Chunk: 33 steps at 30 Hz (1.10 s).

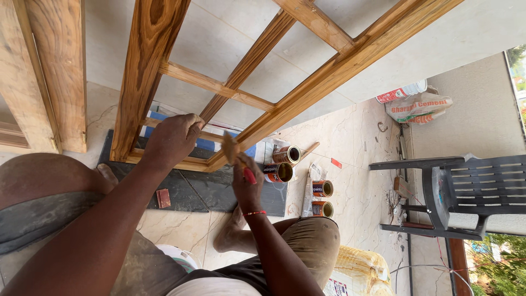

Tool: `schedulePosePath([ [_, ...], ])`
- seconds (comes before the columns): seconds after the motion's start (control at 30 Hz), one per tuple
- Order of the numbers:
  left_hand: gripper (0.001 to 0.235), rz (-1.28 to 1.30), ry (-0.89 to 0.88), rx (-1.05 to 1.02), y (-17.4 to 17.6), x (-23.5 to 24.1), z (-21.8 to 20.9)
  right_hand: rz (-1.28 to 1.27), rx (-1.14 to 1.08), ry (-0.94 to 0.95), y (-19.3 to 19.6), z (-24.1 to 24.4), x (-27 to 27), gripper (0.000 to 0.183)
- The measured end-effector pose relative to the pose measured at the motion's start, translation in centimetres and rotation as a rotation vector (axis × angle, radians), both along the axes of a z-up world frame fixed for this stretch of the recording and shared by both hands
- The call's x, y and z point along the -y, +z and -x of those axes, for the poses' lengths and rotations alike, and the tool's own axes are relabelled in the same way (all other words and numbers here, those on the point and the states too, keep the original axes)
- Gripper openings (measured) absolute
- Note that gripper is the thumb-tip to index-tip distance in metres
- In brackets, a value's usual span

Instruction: The person is painting a wooden window frame with a brush. They dip the brush into a paint can and apply the paint to the frame, covering the entire surface.

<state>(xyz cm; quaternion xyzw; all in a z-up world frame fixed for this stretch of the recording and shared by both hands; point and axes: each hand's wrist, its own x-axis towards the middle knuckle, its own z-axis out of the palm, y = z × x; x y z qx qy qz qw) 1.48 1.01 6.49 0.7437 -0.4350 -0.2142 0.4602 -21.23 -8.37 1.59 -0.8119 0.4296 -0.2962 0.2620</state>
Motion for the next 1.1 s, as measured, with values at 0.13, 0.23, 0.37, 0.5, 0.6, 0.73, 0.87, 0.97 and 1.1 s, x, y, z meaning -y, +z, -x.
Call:
schedulePosePath([
  [0.13, 0.029, -0.045, -0.028, -0.018, -0.1, 0.2, 0.1, -0.046, -0.100, 0.022, -0.4, 0.1, 0.2, 0.021],
  [0.23, 0.028, -0.046, -0.026, -0.038, -0.2, 0.5, 0.2, -0.029, 0.012, 0.227, -0.9, -0.3, 0.0, 0.019],
  [0.37, 0.027, 0.097, 0.023, 0.002, -0.5, 0.4, -0.3, -0.038, 0.173, 0.210, -1.6, -1.4, -0.2, 0.019],
  [0.5, 0.026, 0.129, 0.054, 0.011, -0.9, 0.0, 0.0, -0.263, 0.243, 0.170, -1.9, -0.7, 0.3, 0.020],
  [0.6, 0.025, 0.180, 0.054, 0.004, -0.6, 0.0, 0.0, -0.140, 0.103, 0.086, -1.3, -0.5, 1.3, 0.019],
  [0.73, 0.024, 0.130, 0.048, -0.020, -0.6, 0.2, 0.0, -0.107, 0.133, 0.007, -0.6, -0.3, 1.6, 0.018],
  [0.87, 0.024, 0.142, 0.037, -0.029, -1.0, 0.6, 0.2, -0.106, 0.101, 0.189, -0.9, -0.4, 1.0, 0.019],
  [0.97, 0.024, 0.161, 0.038, 0.008, -0.7, 0.8, 0.3, -0.022, 0.049, 0.246, -0.9, -0.6, 1.2, 0.017],
  [1.1, 0.025, 0.064, 0.071, -0.043, -0.3, 0.5, 0.0, 0.052, -0.043, 0.050, -0.2, 0.5, 2.2, 0.014],
])
